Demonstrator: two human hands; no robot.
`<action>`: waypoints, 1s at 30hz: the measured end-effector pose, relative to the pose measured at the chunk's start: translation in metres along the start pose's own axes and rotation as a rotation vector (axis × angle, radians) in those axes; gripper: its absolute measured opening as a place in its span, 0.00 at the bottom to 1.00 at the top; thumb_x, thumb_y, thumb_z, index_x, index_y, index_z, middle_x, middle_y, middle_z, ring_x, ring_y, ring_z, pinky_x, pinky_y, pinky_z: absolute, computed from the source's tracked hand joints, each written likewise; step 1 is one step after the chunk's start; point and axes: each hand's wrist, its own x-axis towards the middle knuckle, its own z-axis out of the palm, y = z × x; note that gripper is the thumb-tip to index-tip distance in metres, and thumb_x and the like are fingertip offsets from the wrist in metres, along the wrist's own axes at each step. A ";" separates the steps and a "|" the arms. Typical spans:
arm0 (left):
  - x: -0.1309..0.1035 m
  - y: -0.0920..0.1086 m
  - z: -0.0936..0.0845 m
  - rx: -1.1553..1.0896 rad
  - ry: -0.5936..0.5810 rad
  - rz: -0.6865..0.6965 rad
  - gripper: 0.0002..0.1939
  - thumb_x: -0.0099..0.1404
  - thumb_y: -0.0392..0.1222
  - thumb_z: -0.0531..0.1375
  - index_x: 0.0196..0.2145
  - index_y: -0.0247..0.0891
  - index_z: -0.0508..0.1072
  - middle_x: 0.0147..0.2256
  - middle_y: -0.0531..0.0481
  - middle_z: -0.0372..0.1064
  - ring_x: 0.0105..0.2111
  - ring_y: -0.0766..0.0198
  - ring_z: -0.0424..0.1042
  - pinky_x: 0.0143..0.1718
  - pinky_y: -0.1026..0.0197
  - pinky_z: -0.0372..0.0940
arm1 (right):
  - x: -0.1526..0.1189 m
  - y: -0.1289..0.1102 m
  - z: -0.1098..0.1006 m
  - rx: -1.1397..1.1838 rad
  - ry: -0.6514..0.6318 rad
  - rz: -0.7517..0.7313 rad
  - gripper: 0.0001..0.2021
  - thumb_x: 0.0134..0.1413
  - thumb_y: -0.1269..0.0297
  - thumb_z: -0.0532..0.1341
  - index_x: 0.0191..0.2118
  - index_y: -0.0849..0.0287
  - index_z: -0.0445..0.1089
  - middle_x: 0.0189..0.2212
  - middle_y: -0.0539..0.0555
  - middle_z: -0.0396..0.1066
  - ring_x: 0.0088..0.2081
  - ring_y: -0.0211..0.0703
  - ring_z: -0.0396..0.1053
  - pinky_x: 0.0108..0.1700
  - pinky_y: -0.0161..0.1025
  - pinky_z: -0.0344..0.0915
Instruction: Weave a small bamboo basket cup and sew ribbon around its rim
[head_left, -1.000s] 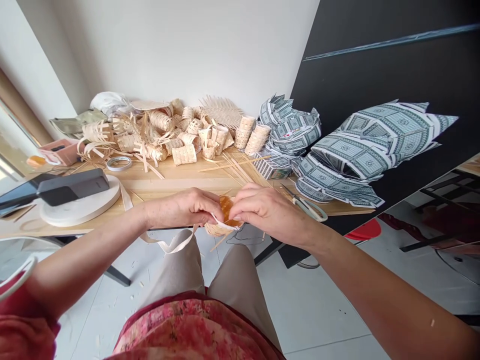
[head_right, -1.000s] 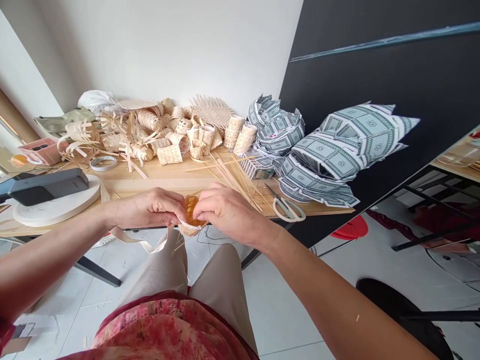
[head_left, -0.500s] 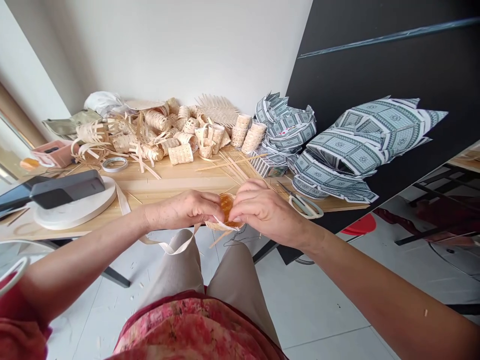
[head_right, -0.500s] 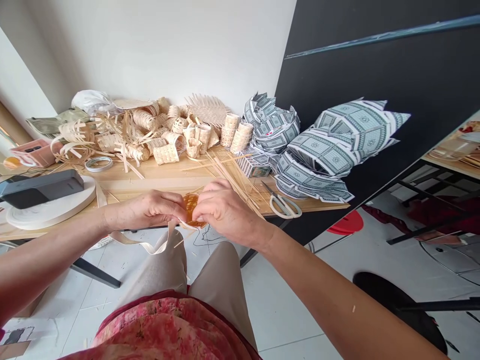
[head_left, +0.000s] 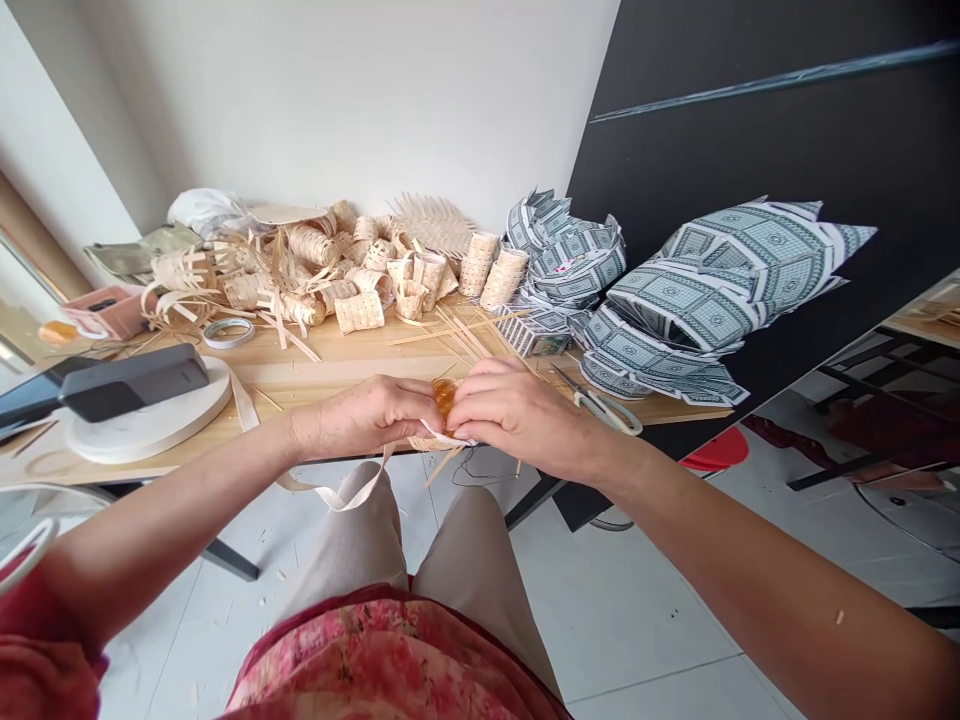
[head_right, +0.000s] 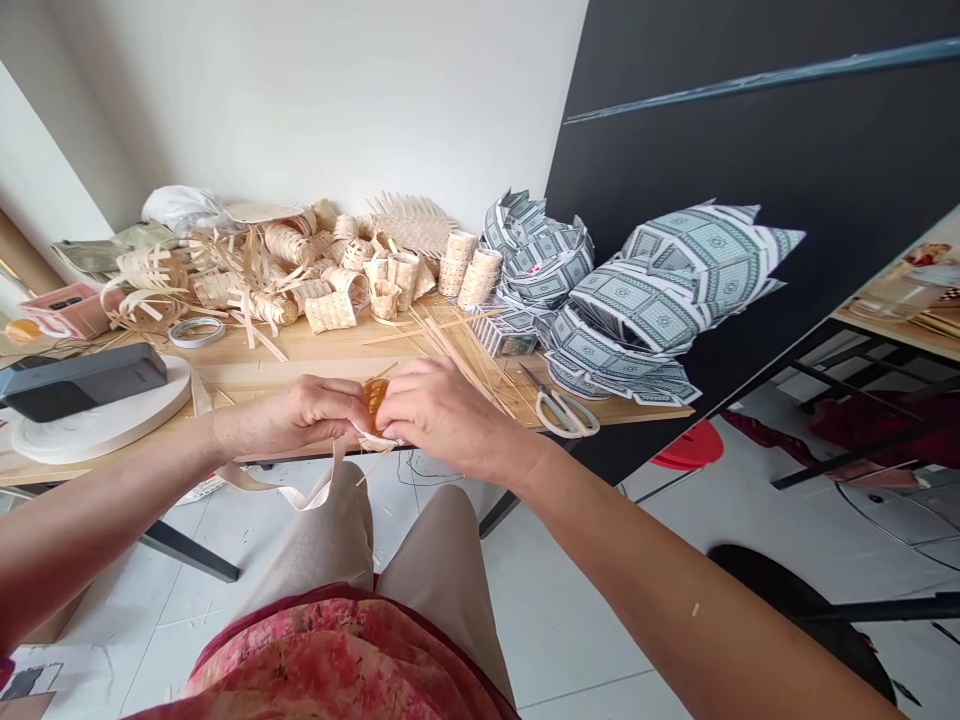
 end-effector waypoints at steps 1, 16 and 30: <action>0.000 0.000 -0.001 0.005 0.007 0.004 0.10 0.65 0.35 0.51 0.34 0.32 0.72 0.31 0.45 0.68 0.31 0.68 0.67 0.33 0.67 0.62 | 0.001 0.002 -0.001 -0.022 -0.004 -0.004 0.10 0.54 0.72 0.57 0.25 0.58 0.71 0.25 0.47 0.70 0.33 0.37 0.61 0.39 0.38 0.53; 0.000 -0.010 -0.003 0.194 0.146 0.018 0.08 0.65 0.34 0.51 0.35 0.33 0.70 0.31 0.47 0.69 0.31 0.68 0.68 0.33 0.68 0.62 | 0.009 -0.008 0.000 -0.224 0.200 -0.037 0.05 0.55 0.72 0.57 0.30 0.61 0.71 0.30 0.52 0.69 0.34 0.39 0.60 0.37 0.36 0.55; 0.005 -0.015 -0.001 0.208 0.113 -0.018 0.17 0.66 0.35 0.48 0.25 0.33 0.72 0.27 0.46 0.67 0.28 0.66 0.68 0.29 0.65 0.63 | 0.020 -0.045 0.036 -0.402 0.346 -0.293 0.11 0.51 0.78 0.55 0.21 0.60 0.64 0.21 0.49 0.61 0.28 0.38 0.55 0.33 0.39 0.54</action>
